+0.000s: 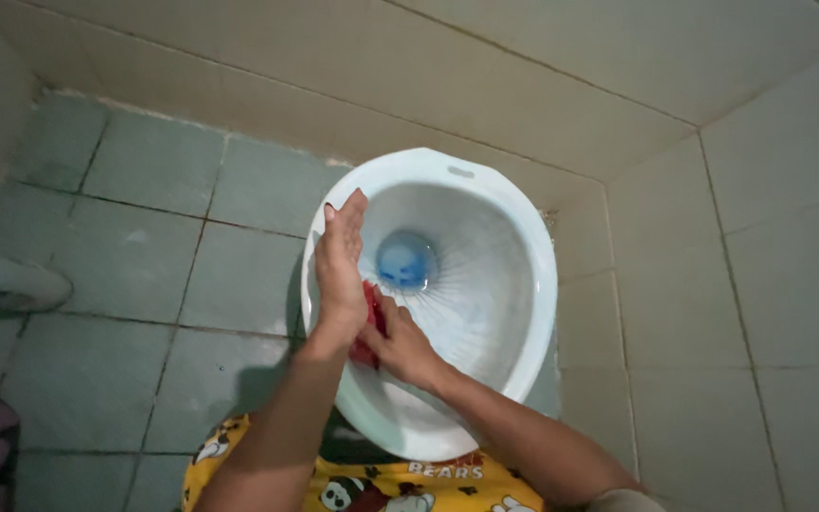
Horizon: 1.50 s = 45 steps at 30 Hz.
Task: The person scrubs the inside of a white toilet bowl using a red sponge. They repeatedly rub the inner walls and rim with the sponge while blue cleaning liquid is visible in the water.
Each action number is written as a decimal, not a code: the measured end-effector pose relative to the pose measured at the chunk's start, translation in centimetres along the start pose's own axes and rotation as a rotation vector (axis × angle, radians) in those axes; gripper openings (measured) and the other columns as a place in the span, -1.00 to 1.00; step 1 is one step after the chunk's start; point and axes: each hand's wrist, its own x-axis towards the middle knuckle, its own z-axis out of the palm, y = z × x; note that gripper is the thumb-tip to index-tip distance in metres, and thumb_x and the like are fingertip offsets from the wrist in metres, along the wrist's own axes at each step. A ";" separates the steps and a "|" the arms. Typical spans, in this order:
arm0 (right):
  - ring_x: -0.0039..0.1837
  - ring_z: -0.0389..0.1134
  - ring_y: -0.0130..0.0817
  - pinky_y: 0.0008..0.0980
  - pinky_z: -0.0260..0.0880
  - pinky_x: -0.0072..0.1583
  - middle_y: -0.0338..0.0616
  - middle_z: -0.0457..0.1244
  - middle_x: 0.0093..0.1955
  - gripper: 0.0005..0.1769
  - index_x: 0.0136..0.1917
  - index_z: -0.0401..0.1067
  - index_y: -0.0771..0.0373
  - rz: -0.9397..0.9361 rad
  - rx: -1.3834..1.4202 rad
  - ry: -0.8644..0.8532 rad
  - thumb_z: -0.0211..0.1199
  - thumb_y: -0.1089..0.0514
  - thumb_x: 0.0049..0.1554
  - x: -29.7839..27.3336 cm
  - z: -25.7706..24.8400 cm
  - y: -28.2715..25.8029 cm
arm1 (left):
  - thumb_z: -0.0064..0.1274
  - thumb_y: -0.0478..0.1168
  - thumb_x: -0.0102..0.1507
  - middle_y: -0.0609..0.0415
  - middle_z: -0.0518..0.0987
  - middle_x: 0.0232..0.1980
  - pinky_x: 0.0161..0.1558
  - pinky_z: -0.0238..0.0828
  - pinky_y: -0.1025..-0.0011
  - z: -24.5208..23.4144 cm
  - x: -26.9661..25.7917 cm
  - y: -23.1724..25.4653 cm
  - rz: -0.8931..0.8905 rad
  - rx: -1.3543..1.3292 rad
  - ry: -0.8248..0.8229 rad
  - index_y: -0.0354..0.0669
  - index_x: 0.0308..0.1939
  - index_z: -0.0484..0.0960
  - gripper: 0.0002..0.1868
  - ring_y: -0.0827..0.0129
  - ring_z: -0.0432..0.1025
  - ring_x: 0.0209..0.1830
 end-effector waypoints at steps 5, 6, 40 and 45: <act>0.33 0.30 -0.19 -0.26 0.37 0.27 0.12 0.17 0.44 -0.25 0.60 -0.05 0.32 0.031 0.531 0.091 0.06 -0.06 0.30 3.1 1.5 -0.1 | -0.54 0.28 0.42 -0.16 0.31 0.56 0.55 -0.21 0.14 -0.3 0.5 0.3 0.032 0.030 0.002 -0.30 0.48 0.33 -0.17 0.12 0.08 0.63; 0.35 0.28 -0.25 -0.27 0.38 0.26 0.06 0.16 0.47 -0.29 0.60 -0.05 0.30 0.053 0.640 0.098 0.03 -0.06 0.33 3.7 1.5 -0.3 | -0.52 0.26 0.43 -0.16 0.31 0.56 0.55 -0.20 0.15 -0.4 0.5 0.2 0.047 0.031 0.002 -0.32 0.48 0.33 -0.18 0.13 0.09 0.63; -0.12 0.30 -0.23 -0.26 0.33 -0.15 0.02 0.27 0.05 -0.26 0.57 -0.13 0.14 0.303 0.745 -0.038 0.01 -0.14 0.27 2.8 0.0 -3.9 | -0.52 0.28 0.42 -0.14 0.33 0.55 0.53 -0.14 0.12 -0.3 -1.0 1.0 0.078 0.031 0.039 -0.28 0.46 0.36 -0.18 0.13 0.13 0.61; 0.06 0.36 -0.29 -0.32 0.42 0.02 -0.04 0.29 0.17 -0.21 0.59 -0.13 0.20 0.097 0.520 -0.182 0.11 -0.05 0.24 -0.9 -1.2 -2.9 | -0.51 0.33 0.38 -0.15 0.33 0.55 0.54 -0.18 0.08 0.5 -1.1 0.1 -0.004 0.011 0.020 -0.24 0.48 0.35 -0.14 0.11 0.11 0.61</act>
